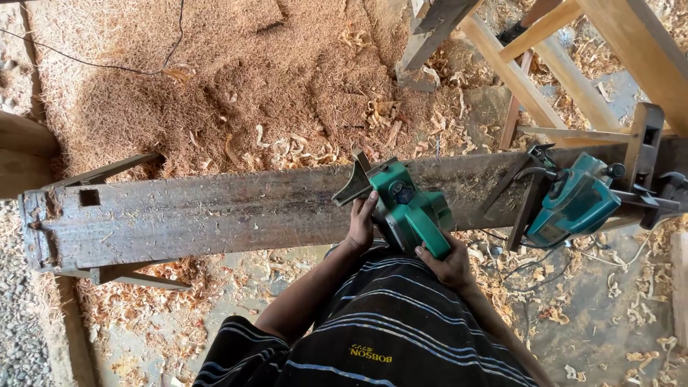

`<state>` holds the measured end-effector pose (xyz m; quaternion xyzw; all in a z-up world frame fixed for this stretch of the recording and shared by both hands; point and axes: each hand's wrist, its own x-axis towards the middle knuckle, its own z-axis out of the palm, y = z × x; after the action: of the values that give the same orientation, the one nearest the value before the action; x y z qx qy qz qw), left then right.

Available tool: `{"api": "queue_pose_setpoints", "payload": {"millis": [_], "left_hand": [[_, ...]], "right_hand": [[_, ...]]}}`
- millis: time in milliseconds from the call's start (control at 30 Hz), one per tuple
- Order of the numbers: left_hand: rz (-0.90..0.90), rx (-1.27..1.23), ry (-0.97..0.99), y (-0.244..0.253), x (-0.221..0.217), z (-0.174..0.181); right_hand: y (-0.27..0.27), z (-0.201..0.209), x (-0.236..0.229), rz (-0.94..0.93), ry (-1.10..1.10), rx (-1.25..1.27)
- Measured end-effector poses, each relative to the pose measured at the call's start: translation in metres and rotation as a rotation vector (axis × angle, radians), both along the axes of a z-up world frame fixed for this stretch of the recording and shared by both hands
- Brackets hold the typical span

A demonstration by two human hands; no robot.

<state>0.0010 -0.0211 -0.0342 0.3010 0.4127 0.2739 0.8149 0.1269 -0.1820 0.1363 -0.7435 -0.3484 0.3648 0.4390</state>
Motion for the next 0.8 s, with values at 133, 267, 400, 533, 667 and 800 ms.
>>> {"api": "queue_pose_setpoints", "payload": {"millis": [133, 267, 400, 533, 667, 800], "left_hand": [[-0.011, 0.027, -0.113, 0.010, 0.000, 0.061], [-0.077, 0.028, 0.079, 0.016, 0.005, 0.091], [-0.024, -0.016, -0.022, 0.017, 0.003, 0.091], [-0.085, 0.048, -0.039, 0.017, -0.003, 0.091], [-0.131, 0.233, 0.067, 0.014, -0.009, 0.094], [-0.162, 0.183, 0.024, 0.022, -0.014, 0.128]], "right_hand": [[0.004, 0.012, 0.001, 0.032, 0.077, -0.048], [0.008, 0.016, 0.003, 0.077, 0.111, -0.090], [0.009, 0.016, 0.004, 0.109, 0.105, -0.069], [0.004, 0.016, 0.006, 0.139, 0.125, -0.114], [-0.004, 0.008, 0.011, 0.188, 0.142, -0.102], [-0.007, 0.007, 0.016, 0.240, 0.141, -0.086]]}}
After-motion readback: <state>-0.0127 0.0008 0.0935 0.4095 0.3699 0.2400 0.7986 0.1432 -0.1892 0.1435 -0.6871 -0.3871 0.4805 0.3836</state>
